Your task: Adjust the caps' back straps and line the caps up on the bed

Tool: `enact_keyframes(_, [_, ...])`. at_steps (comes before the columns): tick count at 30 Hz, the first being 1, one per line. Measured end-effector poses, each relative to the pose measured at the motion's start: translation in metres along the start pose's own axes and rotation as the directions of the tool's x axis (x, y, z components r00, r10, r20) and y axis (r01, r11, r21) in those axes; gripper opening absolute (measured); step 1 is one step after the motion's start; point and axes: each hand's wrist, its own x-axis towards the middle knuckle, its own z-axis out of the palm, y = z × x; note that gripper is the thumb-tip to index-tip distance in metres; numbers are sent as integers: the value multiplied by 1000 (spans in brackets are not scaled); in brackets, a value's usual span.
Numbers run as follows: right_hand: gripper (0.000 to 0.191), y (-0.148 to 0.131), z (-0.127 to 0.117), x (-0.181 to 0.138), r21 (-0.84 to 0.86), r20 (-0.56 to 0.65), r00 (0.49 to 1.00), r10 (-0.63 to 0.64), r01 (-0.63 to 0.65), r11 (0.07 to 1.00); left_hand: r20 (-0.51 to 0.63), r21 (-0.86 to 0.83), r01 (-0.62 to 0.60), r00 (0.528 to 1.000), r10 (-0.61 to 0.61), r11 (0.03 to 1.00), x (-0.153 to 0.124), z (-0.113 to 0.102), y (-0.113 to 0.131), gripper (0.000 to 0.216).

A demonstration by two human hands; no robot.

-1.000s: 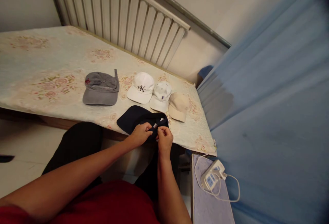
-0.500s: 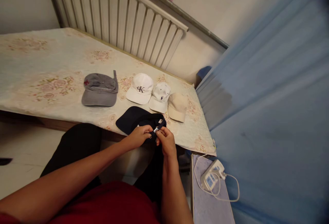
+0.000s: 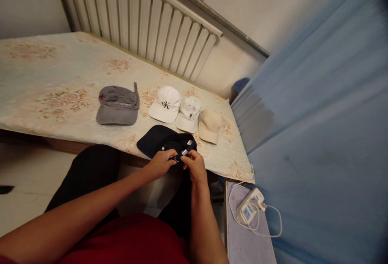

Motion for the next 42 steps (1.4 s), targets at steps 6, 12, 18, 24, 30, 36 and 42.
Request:
enact_keyframes(6, [17, 1, 5, 1, -36, -77, 997, 3, -6, 999, 21, 15, -30, 999, 30, 999, 0, 0, -3, 11])
enact_keyframes(12, [16, 4, 10, 0, -72, -110, 994, -22, 14, 997, 17, 32, -35, 999, 34, 999, -4, 2, -7, 16])
enact_keyframes(18, [16, 0, 12, -6, -78, -89, 996, -16, 9, 997, -78, 34, -4, 997, 7, 999, -4, 9, 0, 26])
enact_keyframes(24, [14, 0, 9, -8, -70, -38, 999, -29, 26, 997, -93, 30, -6, 996, 8, 1000, -2, 12, 3, 23])
enact_keyframes(30, [14, 4, 5, -6, -113, 16, 999, -51, 52, 992, -120, 49, 50, 992, -44, 998, -2, 13, 3, 20])
enact_keyframes(36, [16, -2, 3, -6, -130, 33, 999, 15, -11, 991, -145, 38, 56, 988, -50, 998, -2, 18, 2, 17])
enact_keyframes(42, [14, -2, 0, -5, -139, 56, 998, 18, -10, 990, -118, -34, 53, 991, -57, 998, -2, 19, 1, 18])
